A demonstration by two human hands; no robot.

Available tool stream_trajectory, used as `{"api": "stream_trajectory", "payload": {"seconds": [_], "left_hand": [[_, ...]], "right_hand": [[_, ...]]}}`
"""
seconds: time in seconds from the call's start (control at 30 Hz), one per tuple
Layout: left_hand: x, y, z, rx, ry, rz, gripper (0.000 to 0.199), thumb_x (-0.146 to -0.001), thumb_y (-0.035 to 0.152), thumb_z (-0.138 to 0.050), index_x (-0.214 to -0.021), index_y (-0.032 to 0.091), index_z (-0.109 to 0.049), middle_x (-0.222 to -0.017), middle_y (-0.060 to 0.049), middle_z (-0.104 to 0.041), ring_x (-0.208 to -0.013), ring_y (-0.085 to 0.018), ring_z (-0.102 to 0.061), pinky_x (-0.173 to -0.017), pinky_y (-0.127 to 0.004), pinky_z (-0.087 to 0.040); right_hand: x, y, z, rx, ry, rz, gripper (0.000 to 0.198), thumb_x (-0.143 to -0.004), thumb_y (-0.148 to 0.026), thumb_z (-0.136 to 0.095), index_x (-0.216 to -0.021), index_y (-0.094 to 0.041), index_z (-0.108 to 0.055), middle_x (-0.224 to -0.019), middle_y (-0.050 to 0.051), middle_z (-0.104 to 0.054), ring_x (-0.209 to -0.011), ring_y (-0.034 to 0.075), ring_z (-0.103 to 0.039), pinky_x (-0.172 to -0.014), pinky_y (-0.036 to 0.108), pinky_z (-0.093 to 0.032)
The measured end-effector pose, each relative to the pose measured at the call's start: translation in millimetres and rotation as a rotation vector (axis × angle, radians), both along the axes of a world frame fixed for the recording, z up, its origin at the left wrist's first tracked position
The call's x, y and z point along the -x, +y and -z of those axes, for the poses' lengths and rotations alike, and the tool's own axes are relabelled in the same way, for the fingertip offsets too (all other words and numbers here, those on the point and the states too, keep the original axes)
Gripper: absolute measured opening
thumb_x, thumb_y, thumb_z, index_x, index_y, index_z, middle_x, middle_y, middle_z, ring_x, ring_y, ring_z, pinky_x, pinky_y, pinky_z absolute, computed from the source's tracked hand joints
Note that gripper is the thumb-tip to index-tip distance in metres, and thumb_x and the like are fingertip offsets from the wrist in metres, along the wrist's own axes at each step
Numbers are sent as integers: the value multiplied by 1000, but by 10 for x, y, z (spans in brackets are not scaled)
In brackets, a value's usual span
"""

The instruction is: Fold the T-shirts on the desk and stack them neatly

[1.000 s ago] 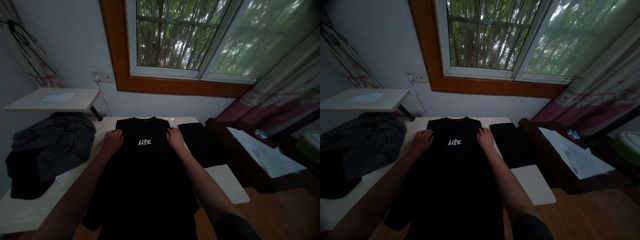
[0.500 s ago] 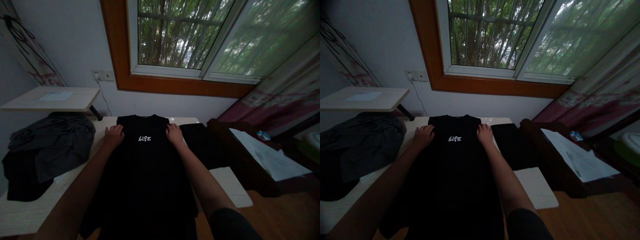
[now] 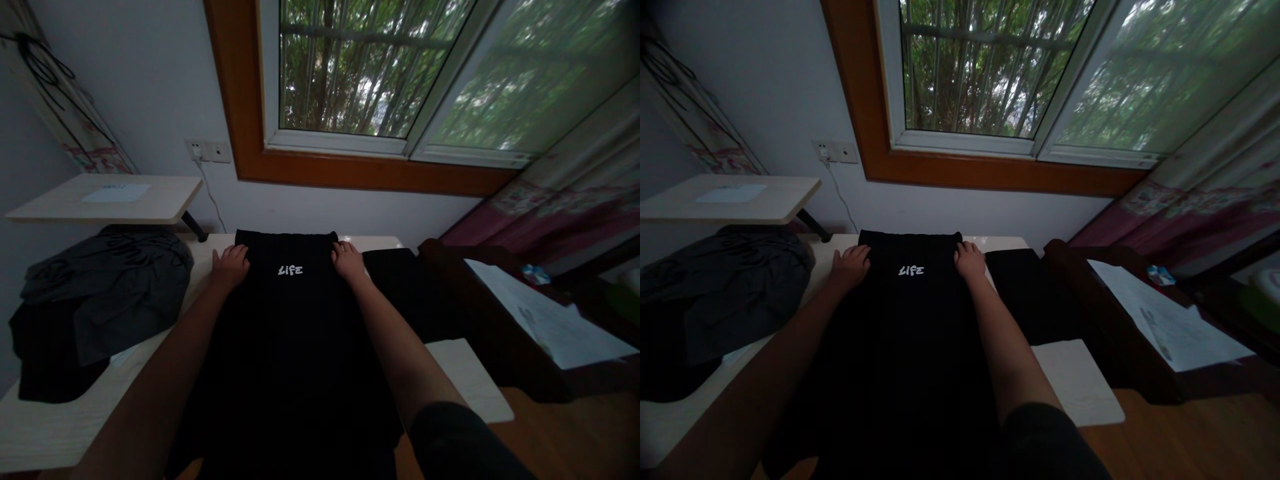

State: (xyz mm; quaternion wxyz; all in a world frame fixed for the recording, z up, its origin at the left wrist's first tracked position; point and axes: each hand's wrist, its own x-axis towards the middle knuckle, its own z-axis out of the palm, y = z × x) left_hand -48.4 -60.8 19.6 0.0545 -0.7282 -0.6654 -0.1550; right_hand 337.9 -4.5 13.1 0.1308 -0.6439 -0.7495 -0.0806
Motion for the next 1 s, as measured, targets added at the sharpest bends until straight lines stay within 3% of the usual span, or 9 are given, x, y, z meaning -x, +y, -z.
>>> {"api": "stream_trajectory", "payload": {"seconds": [0.27,0.47,0.63,0.77,1.0], "left_hand": [[209,-379,44,96,85,118,53,-103,35,-31,-154,31,-45,-164,-5,-39,-156,-33,-24,-119,-71,-19],[435,-800,53,143,139,244,53,-105,39,-29,-157,34,-39,-167,0,-33,-159,-29,-15,-121,-69,-20],[435,-970,17,117,154,300,51,-103,36,-35,-153,33,-45,-164,0,-39,-158,-27,-17,-124,-65,-16],[373,-1033,17,111,142,328,52,-102,33,-37,-154,29,-45,-162,-3,-42,-155,-26,-28,-126,-59,-17],[324,-1229,84,66,132,314,51,-102,33,-38,-152,24,-48,-163,-4,-42,-153,-28,-32,-123,-54,-27]], "right_hand": [[-204,-190,81,9,-11,-51,53,-103,-36,-40,-151,-14,-51,-156,15,-49,-144,31,-42,-119,47,-33],[-271,-488,-32,5,-29,-108,52,-102,-29,-44,-151,-14,-49,-162,14,-40,-148,32,-38,-123,48,-30],[-92,-729,-109,13,-9,-247,51,-103,-26,-43,-152,-14,-49,-167,12,-33,-152,30,-33,-125,49,-28],[52,-881,-50,108,21,-360,51,-105,-35,-41,-152,-16,-48,-164,10,-38,-153,27,-33,-124,49,-31],[-55,-1170,-12,66,70,-311,48,-105,-35,-43,-148,-17,-52,-158,11,-47,-151,27,-37,-124,47,-32]]}}
